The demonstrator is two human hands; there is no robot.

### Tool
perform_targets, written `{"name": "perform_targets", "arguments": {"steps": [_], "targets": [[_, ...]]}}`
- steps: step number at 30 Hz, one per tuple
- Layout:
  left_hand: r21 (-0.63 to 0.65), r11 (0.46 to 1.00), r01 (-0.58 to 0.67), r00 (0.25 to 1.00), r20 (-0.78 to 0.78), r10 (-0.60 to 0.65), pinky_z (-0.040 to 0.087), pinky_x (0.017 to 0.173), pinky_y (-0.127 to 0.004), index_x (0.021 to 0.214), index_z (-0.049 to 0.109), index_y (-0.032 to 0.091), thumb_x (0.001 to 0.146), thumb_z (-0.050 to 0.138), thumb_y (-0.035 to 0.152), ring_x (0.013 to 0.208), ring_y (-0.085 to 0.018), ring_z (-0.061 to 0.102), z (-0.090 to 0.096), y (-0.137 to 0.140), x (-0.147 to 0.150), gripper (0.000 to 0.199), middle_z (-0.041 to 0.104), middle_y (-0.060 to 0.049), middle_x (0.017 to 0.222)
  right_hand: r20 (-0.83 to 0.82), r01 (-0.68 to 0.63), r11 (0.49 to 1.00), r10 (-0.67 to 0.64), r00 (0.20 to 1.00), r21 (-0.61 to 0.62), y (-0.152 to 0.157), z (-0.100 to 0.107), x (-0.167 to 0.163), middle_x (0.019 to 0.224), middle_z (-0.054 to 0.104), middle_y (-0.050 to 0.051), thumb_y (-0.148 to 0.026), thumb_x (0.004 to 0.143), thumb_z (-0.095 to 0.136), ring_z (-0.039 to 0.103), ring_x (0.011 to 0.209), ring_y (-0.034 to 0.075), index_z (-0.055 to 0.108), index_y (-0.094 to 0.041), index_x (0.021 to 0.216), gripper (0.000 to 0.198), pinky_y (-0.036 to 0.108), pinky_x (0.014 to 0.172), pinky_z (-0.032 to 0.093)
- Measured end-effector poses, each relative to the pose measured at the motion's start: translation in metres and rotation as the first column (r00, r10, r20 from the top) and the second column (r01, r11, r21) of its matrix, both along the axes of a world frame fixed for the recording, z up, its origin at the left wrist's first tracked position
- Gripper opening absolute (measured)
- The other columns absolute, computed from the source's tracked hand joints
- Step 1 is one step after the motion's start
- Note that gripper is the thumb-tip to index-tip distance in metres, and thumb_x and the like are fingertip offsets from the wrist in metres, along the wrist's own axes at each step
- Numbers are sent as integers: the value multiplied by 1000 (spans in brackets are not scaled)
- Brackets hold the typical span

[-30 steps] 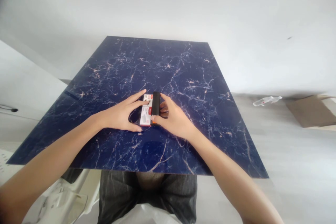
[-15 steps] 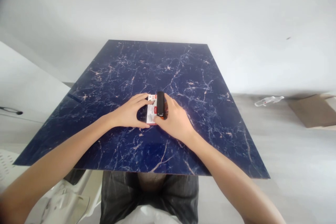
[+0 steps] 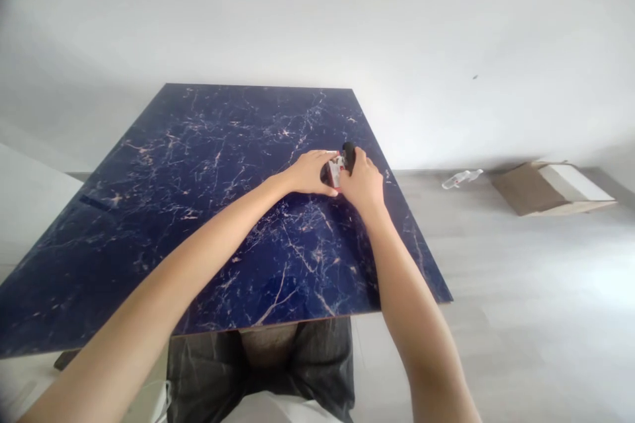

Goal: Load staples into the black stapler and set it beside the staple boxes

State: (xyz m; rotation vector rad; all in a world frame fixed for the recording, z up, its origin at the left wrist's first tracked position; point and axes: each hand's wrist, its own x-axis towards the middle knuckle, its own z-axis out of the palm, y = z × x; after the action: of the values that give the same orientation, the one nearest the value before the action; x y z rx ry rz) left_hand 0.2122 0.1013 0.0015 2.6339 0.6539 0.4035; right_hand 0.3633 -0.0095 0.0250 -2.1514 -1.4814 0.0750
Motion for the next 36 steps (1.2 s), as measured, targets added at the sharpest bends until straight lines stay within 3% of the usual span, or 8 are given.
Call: {"name": "perform_targets", "arguments": {"steps": [6,13,17,21,25,29,32,36], "targets": [[-27,1000,-4,998,-67,2,28,126,-58,167,26,11,75,77,66,155,-46,32,-7,-1,79,119,32,-24,169,-44,179,983,-180,983,-33,2,-4,56,140,66,26,-25,79,52,66,120,41,48,-11,151,73,59,102,50],[-30,1000,4,1000,-9,-4,20,129,-60,170,21,17,84,71,71,161,-47,14,-11,-9,70,113,9,-23,176,-60,203,979,-202,978,11,4,-11,60,145,59,31,-31,83,54,59,129,44,42,-6,155,77,62,108,44],[33,999,-38,991,128,34,23,129,-57,165,34,17,101,53,63,160,-41,23,-14,-23,41,80,20,-22,174,24,202,955,-212,977,217,1,-2,37,148,56,28,-30,89,50,54,135,42,47,-8,152,67,63,113,40],[129,990,-65,980,193,39,26,129,-52,155,48,18,108,47,45,155,-31,36,-13,-40,-11,54,41,-16,166,70,45,933,-75,995,356,-4,5,-3,141,61,20,-30,95,45,55,133,36,55,-17,144,52,61,113,43],[167,981,-101,989,119,82,30,128,-50,148,55,15,109,48,43,149,-30,44,-7,-51,-81,49,55,-14,156,49,-262,908,260,964,326,-10,-2,-53,141,62,17,-28,96,50,55,137,32,55,-19,144,49,56,116,45],[129,974,-188,982,29,186,31,127,-53,148,56,13,110,43,45,151,-32,44,0,-58,-147,51,56,-15,156,42,-527,807,537,843,265,-18,-18,-94,148,59,18,-28,97,55,52,141,33,53,-15,149,53,54,120,43],[94,975,-201,978,-28,205,28,128,-54,155,51,15,112,39,49,156,-32,38,3,-64,-181,56,51,-14,161,55,-647,731,653,755,216,-23,-28,-109,151,59,19,-29,98,58,53,142,34,53,-14,150,55,56,121,44],[64,991,-116,982,-142,124,23,131,-53,162,42,17,111,35,57,161,-31,27,1,-71,-201,65,37,-12,170,68,-727,668,727,683,156,-22,-34,-109,144,66,16,-30,99,58,59,137,34,59,-19,146,49,60,117,48]]}}
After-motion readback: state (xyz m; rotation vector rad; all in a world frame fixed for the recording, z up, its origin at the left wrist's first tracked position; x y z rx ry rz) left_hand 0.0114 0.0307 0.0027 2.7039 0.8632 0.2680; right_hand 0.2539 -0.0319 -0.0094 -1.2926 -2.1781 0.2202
